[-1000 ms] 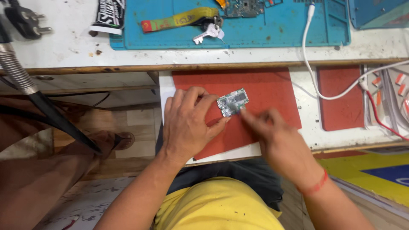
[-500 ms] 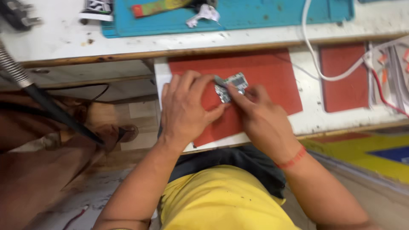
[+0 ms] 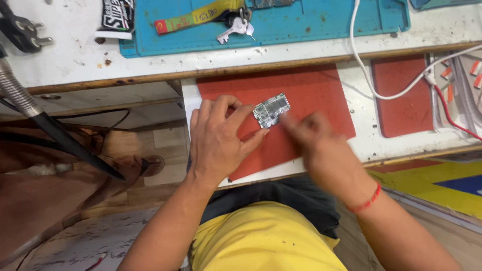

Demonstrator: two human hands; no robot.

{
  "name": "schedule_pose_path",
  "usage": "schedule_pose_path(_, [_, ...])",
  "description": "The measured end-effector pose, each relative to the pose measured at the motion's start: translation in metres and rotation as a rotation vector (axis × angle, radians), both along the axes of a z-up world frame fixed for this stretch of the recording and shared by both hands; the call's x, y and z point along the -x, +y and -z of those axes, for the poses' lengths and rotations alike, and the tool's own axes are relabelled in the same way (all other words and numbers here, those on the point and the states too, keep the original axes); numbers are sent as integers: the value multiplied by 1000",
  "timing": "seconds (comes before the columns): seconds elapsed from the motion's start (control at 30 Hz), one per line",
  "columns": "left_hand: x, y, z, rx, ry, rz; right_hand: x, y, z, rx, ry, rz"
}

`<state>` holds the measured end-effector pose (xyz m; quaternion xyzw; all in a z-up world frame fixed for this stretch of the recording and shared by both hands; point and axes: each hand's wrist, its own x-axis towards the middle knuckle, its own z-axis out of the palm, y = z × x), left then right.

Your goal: The person scrubs a small circuit board with a toothbrush on a red mat. They then use a hot air gun to heat the board and finish by scrubbing it again with the toothbrush.

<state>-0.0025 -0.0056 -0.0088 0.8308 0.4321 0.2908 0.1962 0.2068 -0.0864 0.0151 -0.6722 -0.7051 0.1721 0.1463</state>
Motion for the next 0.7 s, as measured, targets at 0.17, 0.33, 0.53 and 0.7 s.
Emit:
schedule_pose_path(0.17, [1, -1, 0, 3, 1, -8, -3, 10, -1, -36, -27, 63])
schedule_pose_path(0.33, [1, -2, -1, 14, 10, -15, 5, 4, -4, 15, -42, -12])
schedule_pose_path(0.53, [-2, 0, -1, 20, 4, -27, 4, 6, -4, -2, -2, -27])
schedule_pose_path(0.7, [-1, 0, -1, 13, 1, -31, 5, 8, -8, 75, -27, 13])
